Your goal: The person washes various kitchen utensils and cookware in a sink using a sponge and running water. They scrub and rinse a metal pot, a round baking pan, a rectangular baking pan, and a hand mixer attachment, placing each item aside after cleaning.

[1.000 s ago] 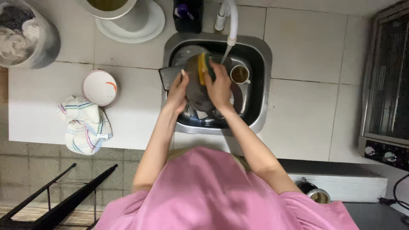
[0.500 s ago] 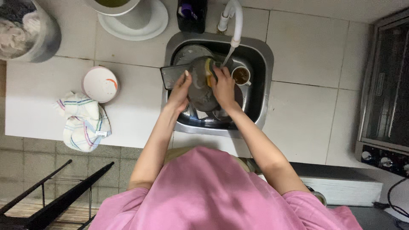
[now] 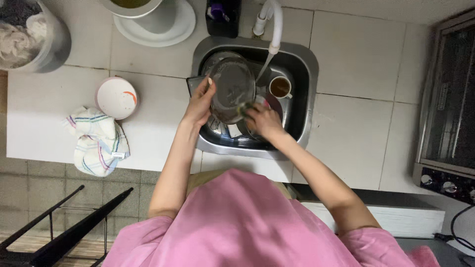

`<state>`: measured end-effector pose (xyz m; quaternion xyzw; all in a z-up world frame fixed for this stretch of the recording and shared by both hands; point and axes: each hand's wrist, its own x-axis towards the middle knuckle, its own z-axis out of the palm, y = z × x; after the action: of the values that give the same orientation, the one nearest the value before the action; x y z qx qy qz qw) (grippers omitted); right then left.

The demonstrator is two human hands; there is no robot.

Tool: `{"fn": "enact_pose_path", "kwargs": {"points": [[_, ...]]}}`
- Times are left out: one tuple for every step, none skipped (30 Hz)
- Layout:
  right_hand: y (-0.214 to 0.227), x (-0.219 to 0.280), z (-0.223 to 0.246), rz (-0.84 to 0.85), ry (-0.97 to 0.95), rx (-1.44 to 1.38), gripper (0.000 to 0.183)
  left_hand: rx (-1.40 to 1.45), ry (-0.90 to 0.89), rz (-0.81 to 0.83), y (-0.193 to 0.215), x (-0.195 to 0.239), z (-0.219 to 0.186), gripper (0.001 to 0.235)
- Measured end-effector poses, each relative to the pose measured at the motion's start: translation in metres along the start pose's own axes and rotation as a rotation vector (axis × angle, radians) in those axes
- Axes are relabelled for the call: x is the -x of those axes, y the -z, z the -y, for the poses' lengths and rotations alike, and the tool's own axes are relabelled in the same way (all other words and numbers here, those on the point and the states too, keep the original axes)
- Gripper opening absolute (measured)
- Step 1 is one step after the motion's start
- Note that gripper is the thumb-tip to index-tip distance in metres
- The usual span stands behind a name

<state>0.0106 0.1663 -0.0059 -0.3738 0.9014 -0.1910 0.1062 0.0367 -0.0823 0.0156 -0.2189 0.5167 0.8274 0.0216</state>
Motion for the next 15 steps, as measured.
{"fn": "enact_pose_path", "kwargs": {"points": [[0.002,-0.005,-0.007,-0.012,-0.072,0.096,0.029,0.017,-0.006,0.009,-0.001,0.0,-0.001,0.063],[0.004,-0.01,-0.013,-0.023,-0.145,0.192,0.032,0.033,-0.012,0.018,-0.002,0.0,-0.001,0.062],[0.009,-0.022,-0.013,-0.024,-0.144,0.192,0.032,0.033,-0.012,0.018,-0.006,0.0,-0.001,0.062],[0.013,-0.033,-0.012,-0.124,-0.177,0.128,0.03,0.058,-0.007,0.011,-0.011,0.001,0.0,0.062],[0.018,-0.047,-0.011,-0.227,-0.207,0.062,0.029,0.083,-0.005,0.002,-0.014,0.001,0.0,0.062],[0.022,-0.057,-0.005,-0.229,-0.204,0.061,0.029,0.082,-0.008,0.001,-0.015,0.0,0.0,0.062],[0.026,-0.068,0.001,-0.322,-0.205,-0.033,0.027,0.095,0.021,0.009,-0.015,0.001,-0.001,0.063],[0.03,-0.079,0.008,-0.415,-0.204,-0.129,0.026,0.108,0.049,0.017,-0.014,0.001,-0.001,0.063],[0.03,-0.084,0.018,-0.415,-0.202,-0.13,0.026,0.108,0.048,0.015,-0.016,0.001,0.001,0.063],[0.03,-0.089,0.029,-0.434,-0.15,-0.141,0.027,0.12,0.074,0.024,-0.018,0.001,0.003,0.07],[0.031,-0.093,0.04,-0.453,-0.1,-0.151,0.029,0.133,0.102,0.033,-0.02,0.002,0.006,0.078],[0.025,-0.087,0.047,-0.45,-0.101,-0.152,0.029,0.134,0.104,0.031,-0.016,0.0,0.006,0.078],[0.02,-0.081,0.054,-0.383,-0.059,-0.219,0.029,0.171,0.113,0.028,-0.013,-0.004,0.005,0.068],[0.015,-0.075,0.06,-0.316,-0.018,-0.286,0.029,0.208,0.123,0.024,-0.011,-0.008,0.005,0.059],[0.013,-0.062,0.058,-0.316,-0.022,-0.283,0.029,0.209,0.126,0.027,-0.007,-0.011,0.007,0.059]]}}
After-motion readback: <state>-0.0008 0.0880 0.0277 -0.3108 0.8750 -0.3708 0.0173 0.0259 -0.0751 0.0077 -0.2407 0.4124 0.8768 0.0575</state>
